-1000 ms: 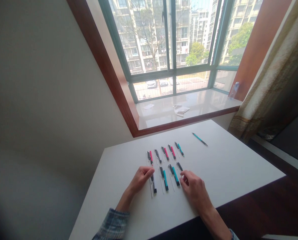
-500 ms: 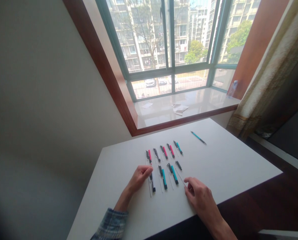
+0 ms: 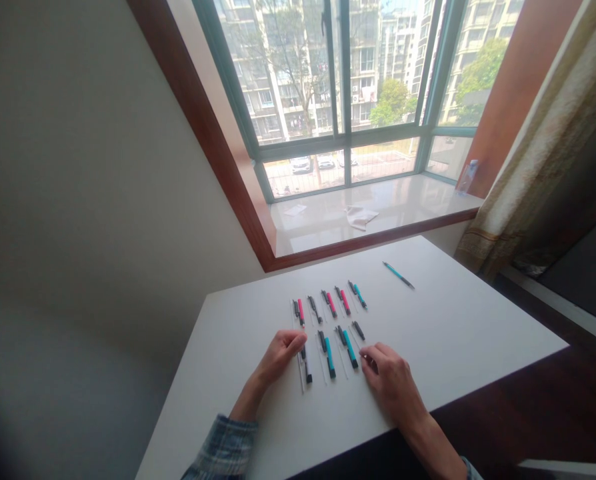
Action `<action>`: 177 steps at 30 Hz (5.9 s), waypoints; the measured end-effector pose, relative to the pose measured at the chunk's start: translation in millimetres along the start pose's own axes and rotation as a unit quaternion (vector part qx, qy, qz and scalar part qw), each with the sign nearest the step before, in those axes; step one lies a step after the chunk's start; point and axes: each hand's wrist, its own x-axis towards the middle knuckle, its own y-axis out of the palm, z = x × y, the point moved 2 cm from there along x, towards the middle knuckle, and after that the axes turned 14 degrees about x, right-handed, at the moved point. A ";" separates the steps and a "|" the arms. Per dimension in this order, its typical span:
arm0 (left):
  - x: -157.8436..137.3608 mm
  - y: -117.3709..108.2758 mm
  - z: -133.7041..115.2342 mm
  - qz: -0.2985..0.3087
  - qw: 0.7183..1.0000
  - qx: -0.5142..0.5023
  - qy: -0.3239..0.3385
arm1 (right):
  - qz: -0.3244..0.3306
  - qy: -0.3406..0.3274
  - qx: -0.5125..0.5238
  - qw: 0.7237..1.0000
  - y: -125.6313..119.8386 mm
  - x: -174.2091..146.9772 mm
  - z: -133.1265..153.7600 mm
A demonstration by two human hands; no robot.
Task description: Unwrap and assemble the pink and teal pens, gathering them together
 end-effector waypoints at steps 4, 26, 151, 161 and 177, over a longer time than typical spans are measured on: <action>-1.1 -1.2 -3.6 -0.018 0.998 -0.055 -0.001 | 0.000 0.000 -0.007 1.000 3.3 3.8 0.9; 1.6 -13.3 -7.4 -0.151 0.982 -0.110 -0.011 | -0.025 -0.003 -0.005 1.000 1.2 7.3 13.2; 2.8 -9.4 -6.8 -0.079 0.975 -0.192 -0.081 | -0.039 -0.067 0.004 0.997 -20.9 7.8 -5.2; -0.3 -5.9 -6.2 -0.043 0.980 -0.186 -0.063 | -0.047 -0.163 0.095 0.981 16.2 29.7 67.2; -1.4 -2.2 -12.2 0.022 0.978 -0.205 -0.032 | -0.029 -0.211 0.081 0.974 30.1 36.6 82.2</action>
